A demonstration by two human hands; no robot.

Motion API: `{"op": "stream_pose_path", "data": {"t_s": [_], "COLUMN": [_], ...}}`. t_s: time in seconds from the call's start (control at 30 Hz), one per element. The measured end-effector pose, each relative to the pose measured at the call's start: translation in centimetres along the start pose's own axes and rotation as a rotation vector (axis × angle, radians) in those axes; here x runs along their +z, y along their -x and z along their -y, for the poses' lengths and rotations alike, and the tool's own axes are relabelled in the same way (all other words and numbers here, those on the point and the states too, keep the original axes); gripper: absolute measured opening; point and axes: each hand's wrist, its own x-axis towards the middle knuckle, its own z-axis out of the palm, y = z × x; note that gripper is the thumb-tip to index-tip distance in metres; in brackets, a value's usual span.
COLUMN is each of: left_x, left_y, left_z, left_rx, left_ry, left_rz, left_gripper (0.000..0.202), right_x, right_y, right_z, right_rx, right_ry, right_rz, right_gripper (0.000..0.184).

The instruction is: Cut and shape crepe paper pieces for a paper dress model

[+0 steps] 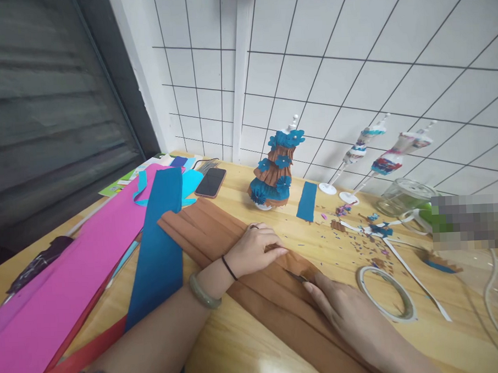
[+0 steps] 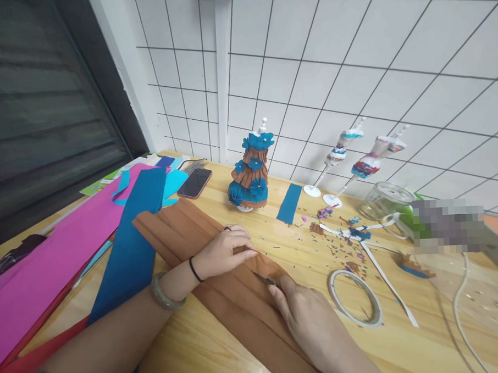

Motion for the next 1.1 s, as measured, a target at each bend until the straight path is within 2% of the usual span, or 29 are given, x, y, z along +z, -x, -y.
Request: {"op": "stream_pose_path", "data": {"t_s": [0.2,0.53,0.8,1.1], "left_x": [-0.03,-0.05,-0.08,-0.17], "left_y": [0.07,-0.03,0.02,0.03], "left_z": [-0.02,-0.18,-0.11,-0.21], "left_rx": [-0.004,-0.013,-0.006,-0.009], "left_ry": [0.005,0.002,-0.004,-0.022], "left_rz": [-0.010,-0.008,-0.022,-0.021], "left_gripper": [0.011,0.011,0.010,0.011], "right_x": [-0.25,-0.41,-0.45,-0.46], "right_y": [-0.25,-0.62,-0.68,-0.74], "right_z": [0.58,0.90,0.83,1.00], "right_rx": [-0.002,-0.039,-0.007,-0.002], "right_ry": [0.021,-0.035,0.009,0.031], "right_rz": [0.030,-0.002,0.054,0.056], "right_gripper": [0.035,0.033,0.036,0.035]}}
